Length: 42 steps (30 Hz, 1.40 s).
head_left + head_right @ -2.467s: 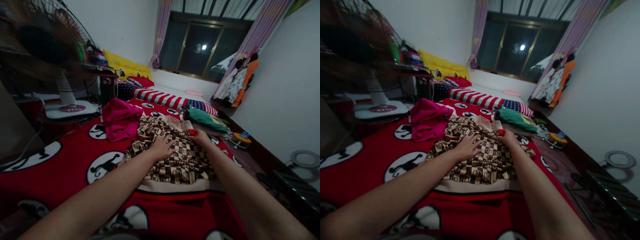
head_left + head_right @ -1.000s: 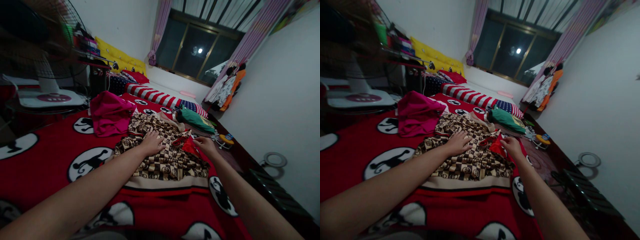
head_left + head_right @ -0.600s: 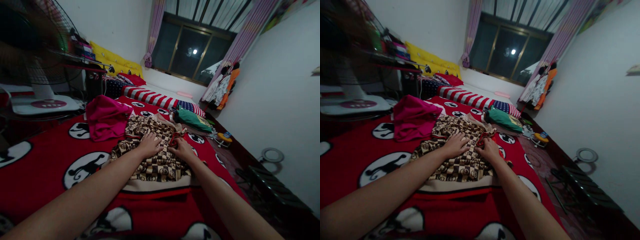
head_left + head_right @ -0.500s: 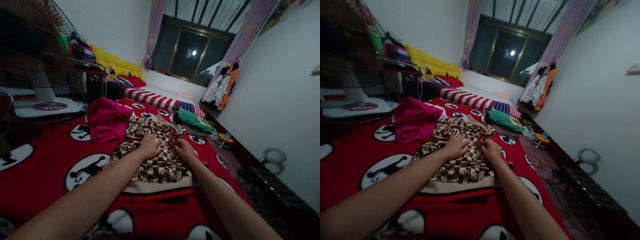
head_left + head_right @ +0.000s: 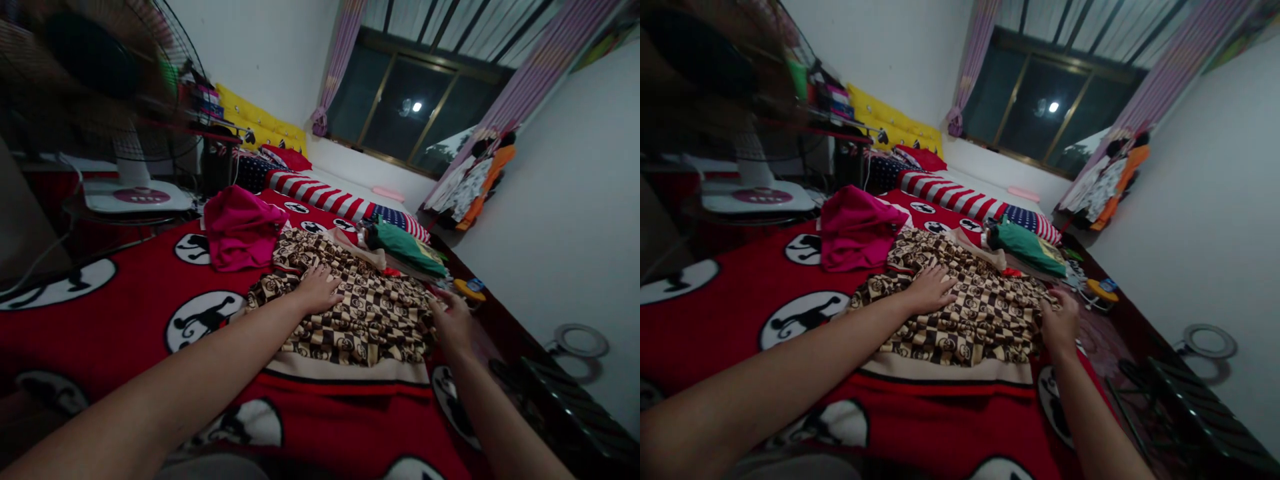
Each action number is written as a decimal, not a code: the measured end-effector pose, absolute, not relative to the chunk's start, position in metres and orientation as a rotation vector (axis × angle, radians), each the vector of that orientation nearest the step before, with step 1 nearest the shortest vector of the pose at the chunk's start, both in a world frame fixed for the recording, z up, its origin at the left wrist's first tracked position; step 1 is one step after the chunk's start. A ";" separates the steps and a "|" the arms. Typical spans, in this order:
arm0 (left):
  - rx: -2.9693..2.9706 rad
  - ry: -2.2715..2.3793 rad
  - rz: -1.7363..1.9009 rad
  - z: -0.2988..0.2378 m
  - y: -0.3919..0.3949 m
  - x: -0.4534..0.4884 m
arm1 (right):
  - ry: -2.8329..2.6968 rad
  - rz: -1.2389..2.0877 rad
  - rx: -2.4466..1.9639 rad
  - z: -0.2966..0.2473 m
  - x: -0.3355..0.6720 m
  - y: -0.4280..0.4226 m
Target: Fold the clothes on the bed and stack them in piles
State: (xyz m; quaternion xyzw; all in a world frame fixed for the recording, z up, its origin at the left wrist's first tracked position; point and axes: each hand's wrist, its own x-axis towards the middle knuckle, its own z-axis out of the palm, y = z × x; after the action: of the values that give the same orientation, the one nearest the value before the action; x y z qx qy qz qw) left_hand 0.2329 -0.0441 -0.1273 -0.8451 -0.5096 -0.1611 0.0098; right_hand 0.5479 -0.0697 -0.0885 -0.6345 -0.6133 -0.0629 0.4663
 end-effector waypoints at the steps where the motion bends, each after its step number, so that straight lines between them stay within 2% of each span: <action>1: -2.644 -1.590 -0.501 -0.127 -0.044 0.233 | -1.555 -0.085 -1.522 -0.087 0.528 -0.075; 5: -2.664 -1.579 -0.511 -0.128 -0.043 0.232 | -1.909 0.309 -1.325 -0.082 0.461 -0.102; 9: -2.679 -1.603 -0.493 -0.127 -0.043 0.232 | -1.834 0.545 -1.339 -0.084 0.461 -0.123; 17: -2.642 -1.554 -0.481 -0.129 -0.042 0.233 | -1.613 0.433 -1.635 -0.079 0.549 -0.148; 26: -2.641 -1.558 -0.528 -0.132 -0.042 0.233 | -1.821 0.529 -1.552 -0.100 0.566 -0.179; 30: -2.725 -1.488 -0.555 -0.123 -0.044 0.228 | -2.036 0.302 -1.395 -0.105 0.558 -0.176; 35: -2.950 -1.249 -0.542 -0.075 -0.056 0.198 | -2.122 -0.041 -1.369 -0.114 0.559 -0.167; 39: -2.929 -1.357 -0.380 -0.035 -0.071 0.154 | -2.151 -0.157 -1.281 -0.118 0.557 -0.168; 42: -2.897 -1.489 -0.274 -0.028 -0.082 0.121 | -2.170 -0.219 -1.170 -0.121 0.554 -0.168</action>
State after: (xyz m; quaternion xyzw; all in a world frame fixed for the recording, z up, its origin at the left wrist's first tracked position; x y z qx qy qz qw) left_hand 0.1213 -0.0816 -0.0280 -0.8845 -0.4545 -0.0838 -0.0636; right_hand 0.5538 -0.1678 -0.1206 -0.4468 -0.8284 -0.0835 0.3273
